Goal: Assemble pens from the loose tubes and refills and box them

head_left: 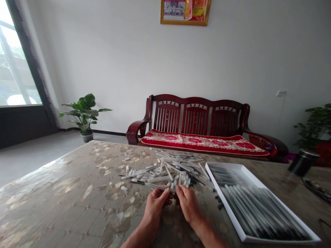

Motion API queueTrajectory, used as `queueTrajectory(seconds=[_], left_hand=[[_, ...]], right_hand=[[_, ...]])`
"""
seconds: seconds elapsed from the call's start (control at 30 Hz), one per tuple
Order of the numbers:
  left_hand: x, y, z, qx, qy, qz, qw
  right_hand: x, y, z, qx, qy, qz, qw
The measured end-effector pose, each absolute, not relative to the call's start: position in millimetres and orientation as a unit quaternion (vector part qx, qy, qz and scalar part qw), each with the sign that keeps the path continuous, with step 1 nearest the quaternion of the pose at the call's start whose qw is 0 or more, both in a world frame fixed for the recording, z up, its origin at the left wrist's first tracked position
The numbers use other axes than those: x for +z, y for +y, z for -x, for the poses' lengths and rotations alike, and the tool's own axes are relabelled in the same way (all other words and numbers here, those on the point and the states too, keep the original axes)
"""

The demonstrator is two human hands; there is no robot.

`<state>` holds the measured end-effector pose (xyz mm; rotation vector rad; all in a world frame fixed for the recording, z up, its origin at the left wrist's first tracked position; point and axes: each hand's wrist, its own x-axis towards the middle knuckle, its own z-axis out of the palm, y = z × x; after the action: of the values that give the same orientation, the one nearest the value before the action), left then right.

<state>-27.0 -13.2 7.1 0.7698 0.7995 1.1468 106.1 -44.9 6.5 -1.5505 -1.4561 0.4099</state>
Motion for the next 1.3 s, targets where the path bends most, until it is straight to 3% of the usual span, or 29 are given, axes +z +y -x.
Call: queueTrajectory(seconds=[0.87, 1.1, 1.3], left_hand=[[5.5, -11.7, 26.6, 0.512, 0.363, -0.346, 0.697], [3.9, -9.2, 27.1, 0.511, 0.353, -0.360, 0.696], [1.9, -10.2, 27.5, 0.505, 0.341, -0.398, 0.686]], right_hand=[[5.1, -43.9, -104.9, 0.193, -0.593, 0.611, 0.488], [1.4, -43.6, -103.4, 0.288, -0.544, 0.606, 0.503], [9.5, -47.9, -101.5, 0.478, -0.467, 0.566, 0.482]])
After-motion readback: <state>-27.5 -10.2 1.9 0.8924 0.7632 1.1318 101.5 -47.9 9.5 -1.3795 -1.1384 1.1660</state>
